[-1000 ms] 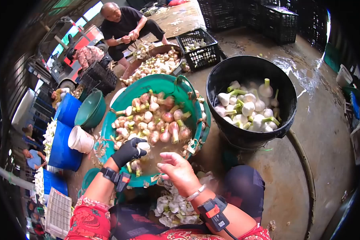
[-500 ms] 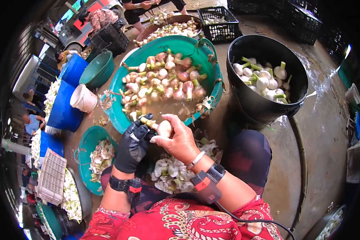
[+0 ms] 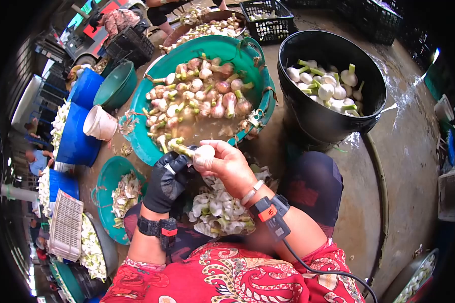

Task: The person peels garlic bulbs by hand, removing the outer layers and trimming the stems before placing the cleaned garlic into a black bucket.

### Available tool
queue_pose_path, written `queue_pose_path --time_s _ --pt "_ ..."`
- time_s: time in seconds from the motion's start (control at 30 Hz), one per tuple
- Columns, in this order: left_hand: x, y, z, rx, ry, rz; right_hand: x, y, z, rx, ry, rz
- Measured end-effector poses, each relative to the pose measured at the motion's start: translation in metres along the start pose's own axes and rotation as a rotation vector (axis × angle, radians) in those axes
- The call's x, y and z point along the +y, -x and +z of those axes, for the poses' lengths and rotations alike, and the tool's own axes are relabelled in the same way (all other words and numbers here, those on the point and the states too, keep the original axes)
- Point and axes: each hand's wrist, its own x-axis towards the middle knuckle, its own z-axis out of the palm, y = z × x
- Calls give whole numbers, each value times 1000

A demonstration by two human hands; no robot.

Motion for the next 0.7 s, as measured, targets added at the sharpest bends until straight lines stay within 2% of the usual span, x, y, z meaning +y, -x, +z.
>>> queue_pose_path --time_s 0.07,0.13,0.17,0.23,0.33,0.43,0.47,0.53,0.63,0.67,0.7 --pt "2 -2 -5 1 -120 61 -1 -2 0 2 -94 70" --pt "7 -4 -14 -164 -1008 648 0 -1 1 15 -60 34" --pt "6 -3 -9 -163 -1009 647 1 -1 2 23 -42 15" --pt "5 2 4 -4 -232 178 7 -2 2 9 -41 -5" --pt "3 1 -1 25 -358 121 13 -2 4 -13 -45 -15" --pt "7 3 -2 33 -307 68 19 -2 1 -18 -33 1" --pt "8 3 -5 33 -306 67 19 -2 1 -16 -108 32" --pt "10 4 -14 -139 -1042 606 18 -4 2 -17 -185 61" --pt "9 3 -18 -145 -1138 656 17 -5 2 9 -243 143" --pt "10 6 -14 -145 -1138 656 16 -5 2 -5 -173 95" --pt "11 10 -8 -107 -1003 563 16 -5 2 -20 -104 47"
